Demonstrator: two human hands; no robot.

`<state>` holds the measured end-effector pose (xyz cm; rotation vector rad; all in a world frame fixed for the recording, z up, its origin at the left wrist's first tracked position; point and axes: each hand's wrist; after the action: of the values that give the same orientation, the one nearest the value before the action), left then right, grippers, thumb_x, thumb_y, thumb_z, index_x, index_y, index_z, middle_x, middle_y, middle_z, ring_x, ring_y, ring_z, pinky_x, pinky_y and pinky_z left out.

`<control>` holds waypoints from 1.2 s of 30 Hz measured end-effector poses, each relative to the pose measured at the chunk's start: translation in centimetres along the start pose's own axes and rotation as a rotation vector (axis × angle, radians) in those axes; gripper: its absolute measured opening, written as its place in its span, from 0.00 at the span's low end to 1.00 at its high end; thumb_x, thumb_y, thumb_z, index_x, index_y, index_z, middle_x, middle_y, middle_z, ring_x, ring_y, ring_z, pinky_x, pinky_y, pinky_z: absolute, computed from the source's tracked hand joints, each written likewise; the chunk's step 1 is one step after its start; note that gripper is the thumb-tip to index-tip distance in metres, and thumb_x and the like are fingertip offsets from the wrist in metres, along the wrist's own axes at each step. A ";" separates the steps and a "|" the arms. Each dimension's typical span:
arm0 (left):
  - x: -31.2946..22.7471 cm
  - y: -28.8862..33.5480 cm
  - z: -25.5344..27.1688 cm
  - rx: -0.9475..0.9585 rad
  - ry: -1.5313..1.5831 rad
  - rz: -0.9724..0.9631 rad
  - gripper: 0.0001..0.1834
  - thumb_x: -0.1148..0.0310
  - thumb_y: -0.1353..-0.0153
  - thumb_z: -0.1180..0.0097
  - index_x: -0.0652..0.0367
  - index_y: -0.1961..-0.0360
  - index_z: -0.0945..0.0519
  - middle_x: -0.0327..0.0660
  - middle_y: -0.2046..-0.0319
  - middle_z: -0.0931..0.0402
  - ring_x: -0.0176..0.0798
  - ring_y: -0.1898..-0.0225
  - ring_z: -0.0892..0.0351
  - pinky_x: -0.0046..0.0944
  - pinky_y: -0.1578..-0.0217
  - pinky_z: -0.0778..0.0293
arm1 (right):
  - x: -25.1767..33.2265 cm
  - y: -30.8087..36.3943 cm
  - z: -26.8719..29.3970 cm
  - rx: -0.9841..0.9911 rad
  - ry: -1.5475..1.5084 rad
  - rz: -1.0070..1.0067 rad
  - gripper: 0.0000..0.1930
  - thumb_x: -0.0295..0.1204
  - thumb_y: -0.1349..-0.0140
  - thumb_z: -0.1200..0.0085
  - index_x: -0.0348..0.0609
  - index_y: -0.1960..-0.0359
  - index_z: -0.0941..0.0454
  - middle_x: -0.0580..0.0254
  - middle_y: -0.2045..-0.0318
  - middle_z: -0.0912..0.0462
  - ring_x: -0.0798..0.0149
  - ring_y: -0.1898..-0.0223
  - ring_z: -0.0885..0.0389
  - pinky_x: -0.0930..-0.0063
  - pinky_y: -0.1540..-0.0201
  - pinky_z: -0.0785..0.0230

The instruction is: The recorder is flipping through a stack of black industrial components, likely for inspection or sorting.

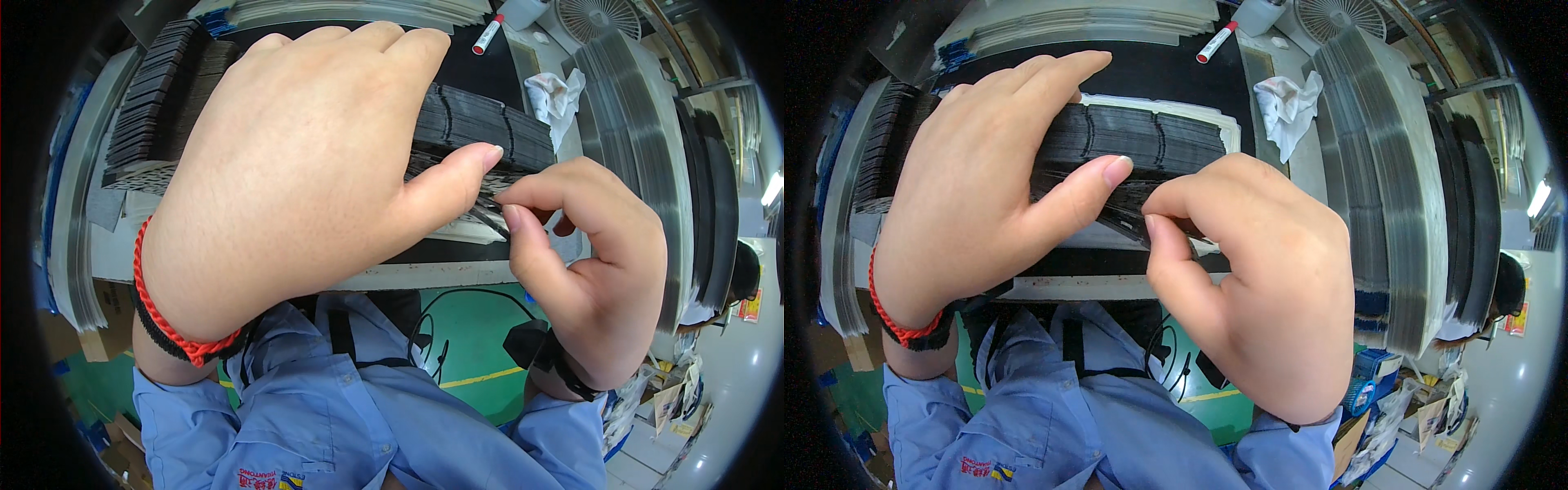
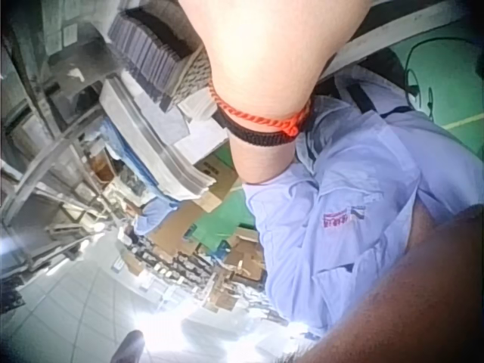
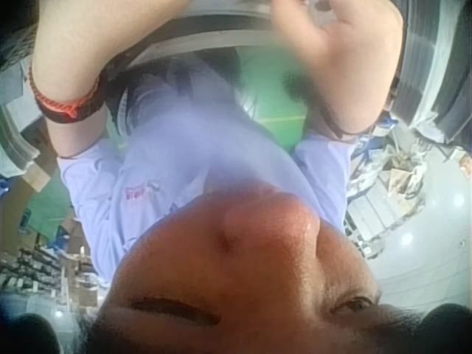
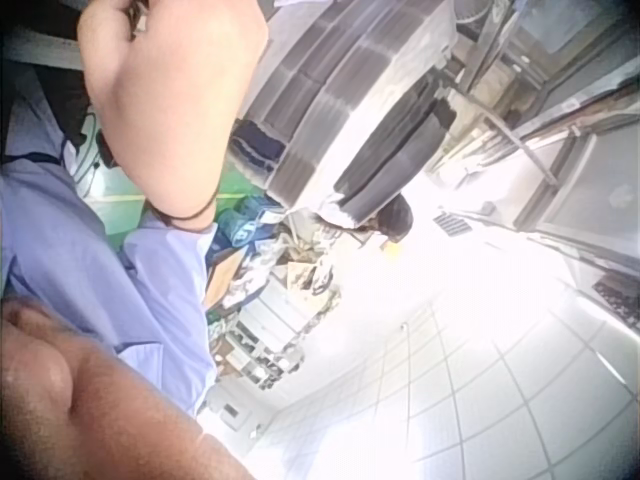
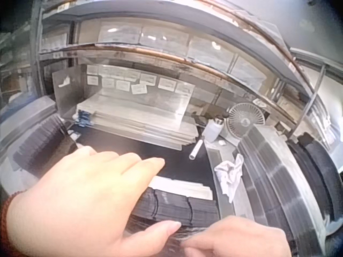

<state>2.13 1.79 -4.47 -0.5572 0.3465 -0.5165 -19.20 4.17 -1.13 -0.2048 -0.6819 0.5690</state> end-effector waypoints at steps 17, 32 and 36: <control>-0.7 -1.1 1.4 0.114 -0.103 -0.034 0.32 0.54 0.41 0.36 0.63 0.40 0.23 0.50 0.53 0.18 0.54 0.54 0.20 0.48 0.54 0.29 | 0.2 -0.1 -0.7 -0.102 0.068 0.012 0.07 0.18 0.57 0.42 0.38 0.74 0.22 0.65 0.76 0.21 0.70 0.73 0.27 0.76 0.70 0.38; -1.3 -1.4 1.7 0.134 -0.132 0.001 0.32 0.55 0.41 0.36 0.63 0.39 0.23 0.50 0.52 0.19 0.54 0.51 0.20 0.48 0.51 0.29 | -0.4 2.0 -0.3 -0.167 -0.378 -0.134 0.06 0.20 0.31 0.52 0.29 0.59 0.25 0.52 0.63 0.19 0.65 0.62 0.19 0.73 0.50 0.26; -1.3 -1.3 1.7 0.147 -0.117 0.027 0.32 0.56 0.41 0.36 0.63 0.39 0.23 0.50 0.52 0.19 0.54 0.52 0.20 0.47 0.51 0.29 | -0.7 2.0 -0.1 -0.096 -0.302 -0.110 0.06 0.16 0.34 0.45 0.28 0.56 0.21 0.49 0.58 0.15 0.66 0.56 0.16 0.74 0.48 0.26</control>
<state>1.29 2.24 -2.14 -0.4380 0.2023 -0.4771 -20.45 5.39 -2.30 -0.1710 -1.0083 0.4665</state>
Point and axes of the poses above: each hand's wrist, its own y-axis away from the middle knuckle, its own z-axis out of the back of the hand, x = y × z
